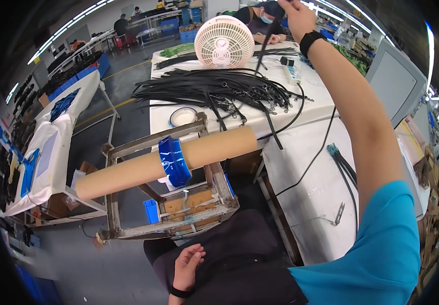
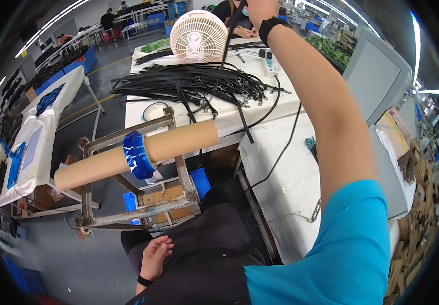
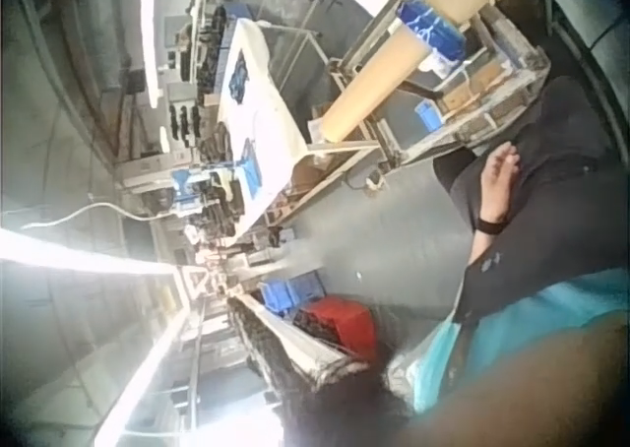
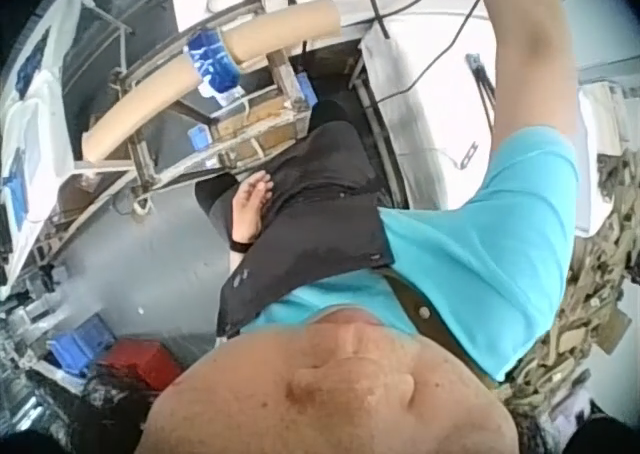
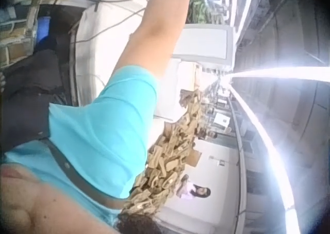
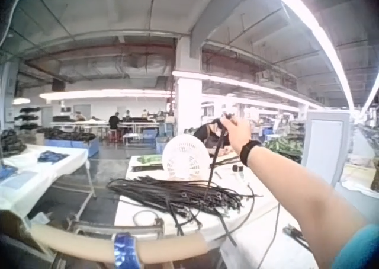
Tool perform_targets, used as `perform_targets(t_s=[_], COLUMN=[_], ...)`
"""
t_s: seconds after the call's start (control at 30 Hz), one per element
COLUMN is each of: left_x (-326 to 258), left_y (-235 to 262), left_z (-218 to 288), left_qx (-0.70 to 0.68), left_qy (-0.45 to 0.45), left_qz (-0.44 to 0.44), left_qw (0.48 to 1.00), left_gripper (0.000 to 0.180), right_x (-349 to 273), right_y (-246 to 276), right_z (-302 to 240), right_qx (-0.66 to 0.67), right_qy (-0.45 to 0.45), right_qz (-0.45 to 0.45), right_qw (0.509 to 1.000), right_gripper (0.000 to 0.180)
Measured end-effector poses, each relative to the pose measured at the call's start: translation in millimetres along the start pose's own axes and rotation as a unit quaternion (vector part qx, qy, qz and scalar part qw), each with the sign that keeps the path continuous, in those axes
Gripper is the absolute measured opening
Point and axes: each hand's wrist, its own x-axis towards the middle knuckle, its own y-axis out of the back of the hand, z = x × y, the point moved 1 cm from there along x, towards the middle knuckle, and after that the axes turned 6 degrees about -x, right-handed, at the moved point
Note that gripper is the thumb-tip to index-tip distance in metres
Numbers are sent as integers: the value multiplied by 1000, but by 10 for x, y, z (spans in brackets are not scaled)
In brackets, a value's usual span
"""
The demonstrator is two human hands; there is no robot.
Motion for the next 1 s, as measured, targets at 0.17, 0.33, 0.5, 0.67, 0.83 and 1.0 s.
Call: perform_targets(t_s=[0.17,0.33,0.5,0.67,0.83,1.0], left_x=[-172,-312,-270,-322,-361,-360], left_y=[20,203,168,132,198,170], left_z=[-65,-184,-112,-75,-114,-60], left_qx=[-10,-17,-34,-42,-34,-29], left_qy=[-20,-16,-18,-24,-31,-29], left_qz=[10,31,16,16,26,38], left_qw=[1000,999,999,999,999,998], left_gripper=[28,27,28,27,28,28], right_x=[176,217,300,384,551,557], right_y=[-9,-83,-71,-5,86,299], right_z=[161,26,49,-349,-257,-307], right_qx=[286,465,374,438,329,333], right_qy=[-121,-130,-91,-150,-31,-94], right_qz=[9,48,14,9,-9,29], right_qw=[950,874,923,887,944,938], right_gripper=[21,18,24,20,17,33])
